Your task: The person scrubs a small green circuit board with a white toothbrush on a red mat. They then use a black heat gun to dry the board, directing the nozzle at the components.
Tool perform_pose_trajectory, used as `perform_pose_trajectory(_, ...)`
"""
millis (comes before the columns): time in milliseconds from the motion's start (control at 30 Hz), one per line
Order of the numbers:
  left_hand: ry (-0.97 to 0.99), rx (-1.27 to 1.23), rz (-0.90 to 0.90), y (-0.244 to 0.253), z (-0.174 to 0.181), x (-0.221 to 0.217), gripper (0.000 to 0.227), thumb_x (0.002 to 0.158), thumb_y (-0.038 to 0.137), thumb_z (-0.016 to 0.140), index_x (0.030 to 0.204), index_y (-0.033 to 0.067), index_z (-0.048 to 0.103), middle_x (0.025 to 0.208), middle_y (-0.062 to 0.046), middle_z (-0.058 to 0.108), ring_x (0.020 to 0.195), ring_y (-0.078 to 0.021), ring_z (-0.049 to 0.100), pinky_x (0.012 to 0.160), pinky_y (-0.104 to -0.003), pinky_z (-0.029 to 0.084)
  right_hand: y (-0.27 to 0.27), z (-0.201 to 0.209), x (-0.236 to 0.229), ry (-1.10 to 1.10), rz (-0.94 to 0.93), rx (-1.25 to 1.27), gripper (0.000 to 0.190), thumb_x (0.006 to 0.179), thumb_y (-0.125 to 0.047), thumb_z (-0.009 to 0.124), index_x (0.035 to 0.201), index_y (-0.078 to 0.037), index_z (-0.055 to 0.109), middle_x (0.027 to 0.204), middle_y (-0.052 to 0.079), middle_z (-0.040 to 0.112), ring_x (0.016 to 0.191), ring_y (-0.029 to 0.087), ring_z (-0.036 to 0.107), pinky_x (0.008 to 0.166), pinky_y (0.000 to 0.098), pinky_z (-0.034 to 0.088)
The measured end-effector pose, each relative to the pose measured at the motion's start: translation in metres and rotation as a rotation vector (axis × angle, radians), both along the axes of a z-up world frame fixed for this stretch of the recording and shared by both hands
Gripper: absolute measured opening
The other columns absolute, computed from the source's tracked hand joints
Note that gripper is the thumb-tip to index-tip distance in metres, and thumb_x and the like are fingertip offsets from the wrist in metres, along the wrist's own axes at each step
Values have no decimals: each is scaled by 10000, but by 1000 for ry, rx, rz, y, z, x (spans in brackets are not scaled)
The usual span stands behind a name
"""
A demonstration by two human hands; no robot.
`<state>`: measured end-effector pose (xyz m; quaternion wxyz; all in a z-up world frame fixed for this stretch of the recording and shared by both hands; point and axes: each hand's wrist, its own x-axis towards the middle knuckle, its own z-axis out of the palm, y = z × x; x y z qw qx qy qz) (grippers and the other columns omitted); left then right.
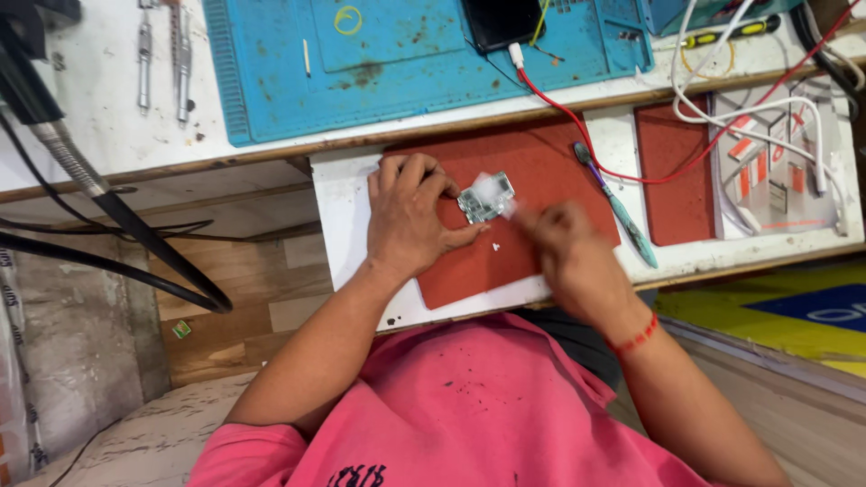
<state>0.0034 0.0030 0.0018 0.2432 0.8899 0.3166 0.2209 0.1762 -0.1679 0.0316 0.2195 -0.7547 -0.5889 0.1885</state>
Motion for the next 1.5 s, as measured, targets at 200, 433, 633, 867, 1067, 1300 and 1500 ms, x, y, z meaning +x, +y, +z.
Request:
perform_pose_trajectory(200,-14,20,-10,1,-2,-1,490,596,497,960,847,160,708,1056,-2,565,1091,-267,473,972,-467,365,-1,-2,3,-45,-38,16,532,872,27,587,1351,-187,675,1067,151,609,809,351,666,679,457,535)
perform_pose_trajectory(433,19,-43,-2,-4,1,2,516,572,498,952,863,149,709,1077,-3,572,1093,-270,474,947,-460,367,3,-6,8,-162,-126,100,486,915,12,603,1367,-151,675,1057,143,612,849,351,662,715,447,540)
perform_pose_trajectory(633,-16,-23,-14,-1,0,1,502,579,489,948,865,153,707,1083,1,572,1091,-268,478,946,-462,371,5,-2,4,-176,-174,-4,457,920,4,625,1343,-156,684,1075,144,619,802,356,664,645,455,540)
perform_pose_trajectory(867,-17,-1,-17,1,-2,-1,498,583,489,953,856,154,703,1065,2,574,1088,-265,487,940,-468,363,2,-1,-1,-79,-67,-26,562,856,44,591,1356,-196,683,1066,134,617,802,344,671,670,460,542)
perform_pose_trajectory(1067,5,-19,-10,0,1,-1,520,556,479,956,868,148,703,1077,-6,575,1086,-271,479,920,-463,363,2,-4,1,-107,-28,-32,545,841,5,626,1339,-211,679,1064,114,628,791,328,673,660,450,553)
perform_pose_trajectory(1300,-15,-44,-23,1,1,-1,501,573,475,956,864,155,703,1086,-1,573,1099,-260,481,928,-458,365,2,-2,1,-84,-84,-18,478,908,-20,649,1357,-182,676,1056,127,623,803,334,667,651,449,540)
perform_pose_trajectory(1500,6,-22,-20,2,1,-1,499,571,470,957,859,151,704,1080,-5,574,1085,-269,476,921,-465,365,3,-4,-1,-40,-18,-13,549,831,15,627,1343,-176,683,1053,141,615,798,352,674,664,468,543)
